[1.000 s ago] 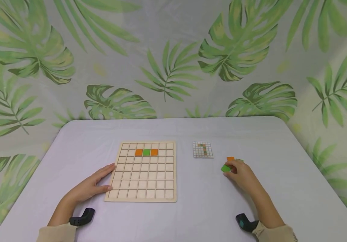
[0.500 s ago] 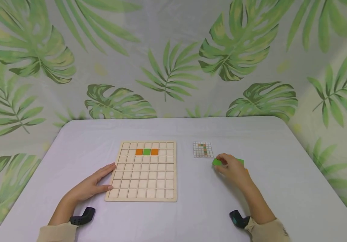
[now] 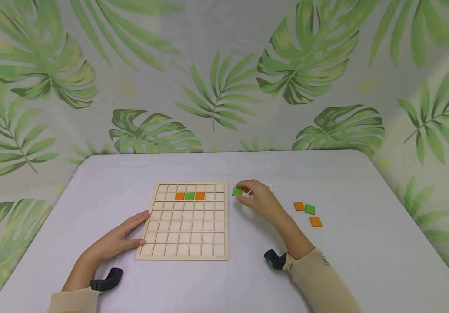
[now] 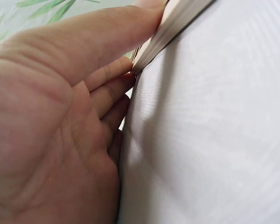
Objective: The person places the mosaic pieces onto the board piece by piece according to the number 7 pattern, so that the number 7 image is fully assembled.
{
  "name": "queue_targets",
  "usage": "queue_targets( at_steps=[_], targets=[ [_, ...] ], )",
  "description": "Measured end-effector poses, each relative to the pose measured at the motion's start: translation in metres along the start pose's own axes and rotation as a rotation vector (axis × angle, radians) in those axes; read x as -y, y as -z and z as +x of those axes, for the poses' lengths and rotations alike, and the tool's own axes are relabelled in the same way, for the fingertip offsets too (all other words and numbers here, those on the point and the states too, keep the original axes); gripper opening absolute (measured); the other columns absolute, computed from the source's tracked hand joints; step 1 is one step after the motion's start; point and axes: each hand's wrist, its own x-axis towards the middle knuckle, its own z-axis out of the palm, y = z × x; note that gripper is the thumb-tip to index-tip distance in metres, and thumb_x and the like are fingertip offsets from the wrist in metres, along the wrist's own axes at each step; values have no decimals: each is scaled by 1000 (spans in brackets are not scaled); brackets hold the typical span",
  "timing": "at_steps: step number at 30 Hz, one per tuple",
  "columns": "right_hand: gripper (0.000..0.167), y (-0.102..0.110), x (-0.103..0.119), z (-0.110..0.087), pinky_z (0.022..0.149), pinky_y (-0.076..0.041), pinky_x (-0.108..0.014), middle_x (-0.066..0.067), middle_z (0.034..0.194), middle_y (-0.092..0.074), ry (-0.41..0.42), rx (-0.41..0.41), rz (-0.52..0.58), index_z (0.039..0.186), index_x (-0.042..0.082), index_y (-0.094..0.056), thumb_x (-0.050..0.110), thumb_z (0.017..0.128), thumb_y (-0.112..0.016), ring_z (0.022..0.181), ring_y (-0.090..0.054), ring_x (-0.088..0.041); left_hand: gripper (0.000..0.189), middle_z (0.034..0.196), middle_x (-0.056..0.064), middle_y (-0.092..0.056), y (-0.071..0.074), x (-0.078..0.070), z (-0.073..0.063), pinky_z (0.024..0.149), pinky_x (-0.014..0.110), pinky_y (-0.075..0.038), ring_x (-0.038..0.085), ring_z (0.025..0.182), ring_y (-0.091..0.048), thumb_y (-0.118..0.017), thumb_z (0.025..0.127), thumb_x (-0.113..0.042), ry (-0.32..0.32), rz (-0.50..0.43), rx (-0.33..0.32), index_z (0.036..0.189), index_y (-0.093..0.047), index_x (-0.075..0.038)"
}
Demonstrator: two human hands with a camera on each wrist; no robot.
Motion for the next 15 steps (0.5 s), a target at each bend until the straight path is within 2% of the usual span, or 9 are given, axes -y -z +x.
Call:
queue_targets(
  at_steps=[8, 15],
  targets=[
    [35, -36, 10, 31, 79, -47, -33, -9, 104, -61, 23, 52, 52, 112, 0, -58, 14, 81, -68, 91, -58, -21, 79, 147, 10, -18, 1, 0, 0, 100, 58, -12, 34, 133, -8, -68, 78, -31, -4, -13, 3, 142, -27, -8],
    [31, -65, 13, 42, 76, -47, -25, -5, 99, -60, 52, 152, 128, 105, 0, -60, 11, 78, -71, 87, -56, -16, 79, 148, 8, -18, 0, 2, 0, 101, 56, -9, 33, 134, -8, -68, 78, -32, 13, -18, 5, 142, -27, -9]
  ],
)
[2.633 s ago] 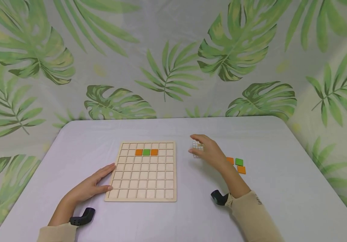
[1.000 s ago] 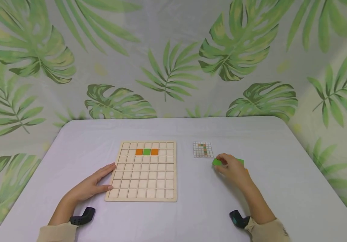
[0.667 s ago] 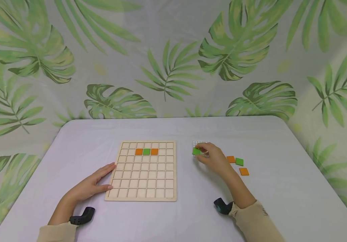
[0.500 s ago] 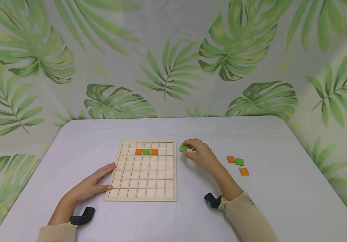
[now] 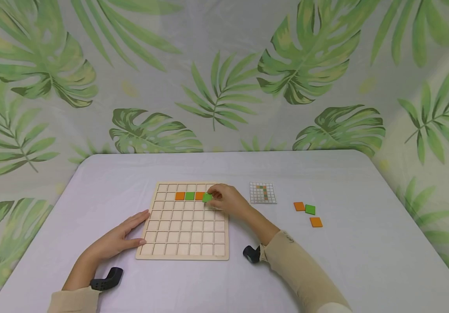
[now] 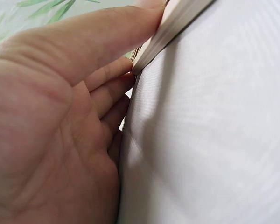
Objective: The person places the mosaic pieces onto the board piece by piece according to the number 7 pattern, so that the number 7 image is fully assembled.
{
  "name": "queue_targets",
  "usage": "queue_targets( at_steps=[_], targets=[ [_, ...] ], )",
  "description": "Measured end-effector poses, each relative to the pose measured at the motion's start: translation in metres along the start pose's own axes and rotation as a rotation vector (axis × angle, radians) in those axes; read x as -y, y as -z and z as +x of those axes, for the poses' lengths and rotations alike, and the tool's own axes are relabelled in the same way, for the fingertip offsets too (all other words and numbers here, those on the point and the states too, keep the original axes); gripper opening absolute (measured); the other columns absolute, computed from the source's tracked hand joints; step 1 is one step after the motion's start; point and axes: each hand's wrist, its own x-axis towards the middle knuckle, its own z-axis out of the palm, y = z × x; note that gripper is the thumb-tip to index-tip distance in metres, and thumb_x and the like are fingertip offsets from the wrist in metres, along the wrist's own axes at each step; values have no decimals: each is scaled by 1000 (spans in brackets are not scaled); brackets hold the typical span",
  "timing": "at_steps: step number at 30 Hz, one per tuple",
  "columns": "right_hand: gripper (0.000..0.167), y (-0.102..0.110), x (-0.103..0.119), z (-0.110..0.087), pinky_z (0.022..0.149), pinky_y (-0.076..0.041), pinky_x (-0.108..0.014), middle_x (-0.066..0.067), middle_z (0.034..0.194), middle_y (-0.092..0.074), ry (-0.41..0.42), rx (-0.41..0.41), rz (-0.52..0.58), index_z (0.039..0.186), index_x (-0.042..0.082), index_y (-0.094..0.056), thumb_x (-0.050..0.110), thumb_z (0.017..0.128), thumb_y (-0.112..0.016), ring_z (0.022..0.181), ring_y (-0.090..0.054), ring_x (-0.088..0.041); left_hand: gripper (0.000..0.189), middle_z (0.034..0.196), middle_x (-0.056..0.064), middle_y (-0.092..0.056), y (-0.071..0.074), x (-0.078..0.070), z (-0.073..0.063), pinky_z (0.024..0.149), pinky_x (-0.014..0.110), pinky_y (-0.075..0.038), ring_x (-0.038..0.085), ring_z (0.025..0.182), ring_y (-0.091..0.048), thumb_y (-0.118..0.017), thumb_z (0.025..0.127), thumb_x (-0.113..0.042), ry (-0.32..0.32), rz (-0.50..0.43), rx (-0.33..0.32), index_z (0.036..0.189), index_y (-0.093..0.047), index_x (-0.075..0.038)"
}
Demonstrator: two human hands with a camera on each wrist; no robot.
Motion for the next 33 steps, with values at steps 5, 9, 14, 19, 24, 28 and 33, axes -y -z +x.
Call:
queue_targets(
  at_steps=[5, 9, 14, 19, 24, 28, 33],
  targets=[
    [30, -12, -4, 6, 76, -46, -23, 1, 97, -59, -25, 38, 4, 105, 5, -62, 18, 79, -70, 86, -54, -11, 79, 147, 10, -18, 0, -1, 0, 101, 57, -9, 34, 133, -8, -69, 78, -31, -2, -1, -4, 142, -27, -7],
    [31, -20, -5, 8, 77, -45, -23, 3, 99, -57, -29, 60, -35, 105, 8, -62, 22, 78, -71, 89, -53, -9, 79, 147, 10, -18, 0, -1, -1, 101, 57, -8, 34, 134, -7, -69, 78, -30, -1, 0, -6, 142, -28, -8],
    [32, -23, -2, 9, 81, -43, -25, 1, 101, -56, -14, 83, -78, 105, 8, -63, 25, 78, -71, 92, -50, -10, 78, 147, 11, -19, -1, -1, -1, 100, 58, -9, 35, 133, -8, -68, 78, -30, -16, 1, -4, 141, -28, -6],
    [32, -23, -1, 7, 85, -42, -27, 0, 104, -55, 0, 96, -91, 106, 9, -62, 24, 79, -70, 96, -50, -12, 79, 147, 10, -18, -1, -1, -1, 101, 57, -9, 34, 133, -8, -68, 78, -31, -2, -2, -2, 142, -28, -7],
    [31, -24, -2, 8, 85, -41, -27, 2, 103, -55, -8, 90, -69, 107, 11, -63, 23, 79, -70, 96, -48, -10, 79, 147, 10, -18, -1, -2, -1, 101, 57, -9, 34, 133, -8, -68, 78, -31, -2, 5, -1, 142, -28, -7],
    [32, -25, -2, 8, 84, -41, -28, 2, 103, -54, -13, 91, -55, 107, 10, -62, 23, 79, -70, 95, -48, -11, 78, 147, 12, -19, -1, -2, 0, 100, 59, -9, 35, 133, -9, -68, 79, -31, -14, 9, -4, 141, -28, -6],
    [38, -22, -1, 6, 83, -42, -27, 2, 103, -55, -33, 81, -14, 111, 9, -60, 23, 78, -71, 94, -50, -11, 79, 147, 9, -18, -1, -1, -1, 101, 57, -9, 33, 134, -8, -69, 78, -31, 2, -1, -5, 142, -28, -8]
  ],
)
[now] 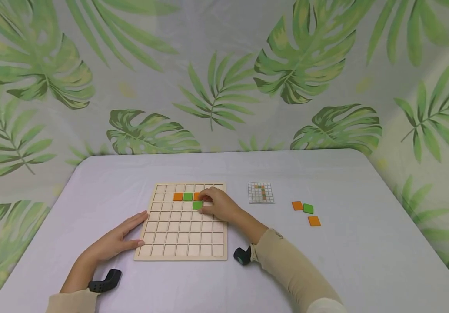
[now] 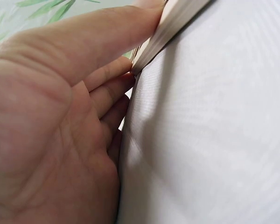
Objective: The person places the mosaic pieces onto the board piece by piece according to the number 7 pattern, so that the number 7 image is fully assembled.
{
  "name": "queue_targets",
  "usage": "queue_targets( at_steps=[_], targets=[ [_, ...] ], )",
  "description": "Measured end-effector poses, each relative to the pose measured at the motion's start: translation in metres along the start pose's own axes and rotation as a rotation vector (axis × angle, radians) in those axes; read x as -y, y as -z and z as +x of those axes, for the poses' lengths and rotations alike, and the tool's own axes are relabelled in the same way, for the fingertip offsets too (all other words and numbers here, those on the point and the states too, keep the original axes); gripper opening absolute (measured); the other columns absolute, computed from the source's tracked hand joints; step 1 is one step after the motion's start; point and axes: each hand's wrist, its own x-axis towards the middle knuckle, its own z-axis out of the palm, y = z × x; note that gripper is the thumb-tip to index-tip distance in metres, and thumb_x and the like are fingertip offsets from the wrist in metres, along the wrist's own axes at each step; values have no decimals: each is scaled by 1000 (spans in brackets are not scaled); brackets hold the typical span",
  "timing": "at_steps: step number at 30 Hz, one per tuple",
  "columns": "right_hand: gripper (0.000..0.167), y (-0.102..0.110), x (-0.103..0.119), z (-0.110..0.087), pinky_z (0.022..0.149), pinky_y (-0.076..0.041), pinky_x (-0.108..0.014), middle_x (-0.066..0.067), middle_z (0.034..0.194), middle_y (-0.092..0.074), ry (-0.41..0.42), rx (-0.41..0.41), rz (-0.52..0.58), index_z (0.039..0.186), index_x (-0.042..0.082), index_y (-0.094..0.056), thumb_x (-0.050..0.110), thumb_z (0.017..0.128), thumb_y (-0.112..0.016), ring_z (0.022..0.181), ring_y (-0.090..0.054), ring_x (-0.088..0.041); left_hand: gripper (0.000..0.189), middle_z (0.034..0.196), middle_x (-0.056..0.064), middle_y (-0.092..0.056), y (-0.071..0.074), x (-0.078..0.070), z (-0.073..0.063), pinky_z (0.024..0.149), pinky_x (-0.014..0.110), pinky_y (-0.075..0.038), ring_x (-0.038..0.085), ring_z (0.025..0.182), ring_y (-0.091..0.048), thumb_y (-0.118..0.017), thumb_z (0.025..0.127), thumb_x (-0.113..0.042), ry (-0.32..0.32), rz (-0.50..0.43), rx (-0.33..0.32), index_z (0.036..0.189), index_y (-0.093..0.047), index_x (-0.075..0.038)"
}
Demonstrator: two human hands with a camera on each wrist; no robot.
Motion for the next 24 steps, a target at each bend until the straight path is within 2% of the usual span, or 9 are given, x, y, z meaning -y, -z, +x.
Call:
queue_targets(
  at_steps=[4, 9, 13, 19, 24],
  targets=[
    [43, 9, 3, -7, 85, -42, -29, -3, 108, -56, -7, -29, 73, 116, 6, -56, 20, 78, -71, 98, -50, -14, 78, 147, 11, -19, 0, -1, 0, 100, 58, -9, 35, 133, -8, -68, 79, -30, -14, 1, 4, 141, -28, -7],
    [46, 33, 8, -26, 88, -41, -36, -8, 114, -54, -15, -84, 64, 120, 5, -53, 19, 80, -70, 103, -50, -24, 77, 147, 12, -20, 0, -3, -1, 100, 59, -8, 37, 133, -8, -68, 79, -28, -23, -8, 5, 141, -29, -6],
    [49, 57, 2, -52, 88, -41, -42, -7, 117, -54, 3, -155, 10, 122, 7, -52, 22, 79, -70, 104, -50, -28, 77, 147, 12, -19, 0, -4, 0, 100, 58, -8, 36, 133, -8, -68, 79, -29, -18, -6, 4, 141, -29, -6],
    [51, 91, -15, -96, 86, -42, -44, -7, 118, -54, 53, -283, -81, 121, 6, -52, 19, 76, -72, 104, -50, -27, 78, 147, 13, -19, 1, -2, 0, 99, 59, -9, 37, 133, -7, -68, 79, -30, -22, 3, 4, 141, -28, -5],
    [54, 110, -29, -133, 85, -39, -51, -10, 120, -51, -50, -319, -124, 123, 5, -50, 22, 77, -72, 106, -47, -30, 78, 147, 12, -19, 0, -1, 0, 100, 58, -8, 36, 133, -6, -68, 79, -30, -20, 3, 3, 141, -28, -5]
  ],
)
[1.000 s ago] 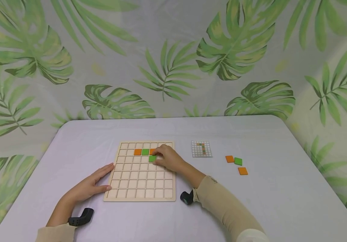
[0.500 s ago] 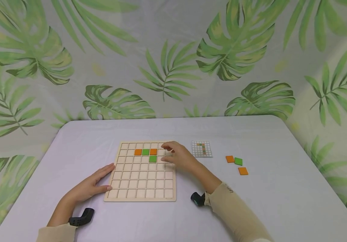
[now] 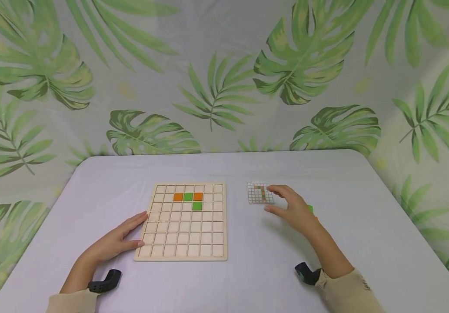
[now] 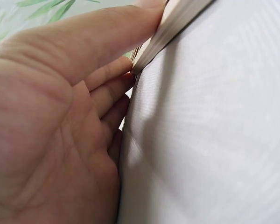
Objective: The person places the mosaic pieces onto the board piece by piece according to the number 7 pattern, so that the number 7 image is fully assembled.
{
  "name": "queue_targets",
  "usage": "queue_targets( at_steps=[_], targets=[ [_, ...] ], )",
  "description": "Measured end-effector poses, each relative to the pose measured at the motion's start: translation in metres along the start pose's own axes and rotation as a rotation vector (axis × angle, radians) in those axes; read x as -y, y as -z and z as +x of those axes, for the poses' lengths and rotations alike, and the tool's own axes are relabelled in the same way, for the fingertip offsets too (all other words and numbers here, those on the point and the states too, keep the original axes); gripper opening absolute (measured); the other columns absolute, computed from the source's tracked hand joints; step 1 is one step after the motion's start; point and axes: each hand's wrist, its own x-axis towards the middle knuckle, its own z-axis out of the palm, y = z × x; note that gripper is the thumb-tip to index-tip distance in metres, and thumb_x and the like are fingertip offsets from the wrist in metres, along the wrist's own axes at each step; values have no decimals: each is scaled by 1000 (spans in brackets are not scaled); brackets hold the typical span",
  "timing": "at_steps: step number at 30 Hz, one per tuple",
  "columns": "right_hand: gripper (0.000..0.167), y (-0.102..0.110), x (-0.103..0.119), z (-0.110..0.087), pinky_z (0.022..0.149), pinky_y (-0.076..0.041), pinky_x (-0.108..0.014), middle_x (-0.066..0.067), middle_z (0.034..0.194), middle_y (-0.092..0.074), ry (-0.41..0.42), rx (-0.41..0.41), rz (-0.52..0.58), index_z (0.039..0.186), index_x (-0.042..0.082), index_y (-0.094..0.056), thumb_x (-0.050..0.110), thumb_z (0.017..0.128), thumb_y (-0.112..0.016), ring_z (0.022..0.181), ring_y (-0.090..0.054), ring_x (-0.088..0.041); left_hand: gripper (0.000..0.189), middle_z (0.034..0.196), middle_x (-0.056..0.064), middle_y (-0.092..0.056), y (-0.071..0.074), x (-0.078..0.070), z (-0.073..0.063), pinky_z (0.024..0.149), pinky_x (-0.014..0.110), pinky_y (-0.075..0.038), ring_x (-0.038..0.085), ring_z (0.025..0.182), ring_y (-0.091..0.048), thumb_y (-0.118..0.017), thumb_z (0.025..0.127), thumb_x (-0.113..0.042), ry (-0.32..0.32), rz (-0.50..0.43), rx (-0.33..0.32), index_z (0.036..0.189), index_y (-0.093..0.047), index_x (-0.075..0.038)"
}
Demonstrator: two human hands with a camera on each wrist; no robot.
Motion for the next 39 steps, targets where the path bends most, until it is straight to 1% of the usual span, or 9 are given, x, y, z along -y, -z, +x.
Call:
queue_targets(
  at_steps=[9, 12, 16, 21, 23, 26, 29, 35, 39],
  targets=[
    [54, 26, -32, -51, 81, -38, -55, -17, 121, -50, -168, -9, -85, 123, 4, -49, 27, 79, -70, 108, -44, -36, 79, 147, 11, -18, 1, 1, 0, 100, 58, -9, 34, 133, -7, -68, 79, -30, 8, -5, 4, 142, -26, -7],
    [57, 32, -38, -63, 83, -36, -56, -21, 122, -48, -231, 20, -93, 125, 1, -47, 29, 79, -69, 108, -43, -40, 79, 148, 9, -17, 1, 1, 0, 101, 57, -9, 33, 134, -7, -68, 79, -30, 11, -5, 5, 142, -26, -8],
    [55, 34, -51, -72, 84, -37, -53, -24, 120, -48, -259, 31, -107, 123, -3, -47, 25, 80, -69, 106, -45, -41, 79, 148, 9, -17, 2, 2, 0, 101, 57, -9, 33, 134, -7, -68, 79, -31, 10, -3, 4, 142, -26, -8],
    [46, 34, -70, -81, 83, -38, -17, -22, 115, -51, -256, 7, -137, 116, -3, -52, 22, 81, -69, 104, -47, -36, 79, 148, 10, -17, 1, 2, 0, 100, 58, -9, 34, 133, -6, -68, 79, -31, 3, -5, 6, 142, -26, -7],
    [42, 35, -76, -83, 79, -35, -9, -21, 114, -52, -254, 0, -150, 114, -2, -54, 21, 81, -68, 104, -47, -35, 79, 148, 10, -17, 1, 2, 0, 100, 58, -9, 34, 133, -7, -68, 79, -30, 0, -7, 7, 142, -26, -7],
    [40, 37, -78, -85, 83, -40, -19, -22, 114, -51, -280, 15, -154, 114, -1, -55, 20, 82, -67, 104, -47, -37, 79, 148, 10, -17, 1, 1, 0, 100, 58, -9, 34, 133, -7, -68, 79, -30, 0, -6, 7, 142, -26, -7],
    [36, 38, -77, -86, 80, -45, -30, -21, 111, -53, -310, 35, -157, 113, 0, -57, 17, 83, -66, 102, -50, -37, 79, 148, 9, -17, 1, 1, 0, 101, 57, -9, 34, 133, -7, -68, 79, -29, 3, -1, 7, 142, -26, -7],
    [36, 35, -61, -80, 74, -47, -40, -21, 104, -56, -343, 73, -149, 108, -5, -57, 19, 82, -67, 92, -54, -34, 80, 148, 10, -17, 1, 1, 0, 101, 57, -9, 34, 133, -6, -69, 79, -30, 13, -5, 3, 142, -26, -8],
    [33, 33, -46, -71, 70, -47, -33, -16, 101, -58, -287, 52, -141, 108, -4, -57, 12, 81, -67, 89, -55, -30, 80, 148, 10, -18, 1, 2, 0, 101, 57, -9, 34, 134, -7, -69, 79, -31, 8, -7, 4, 142, -26, -7]
  ],
)
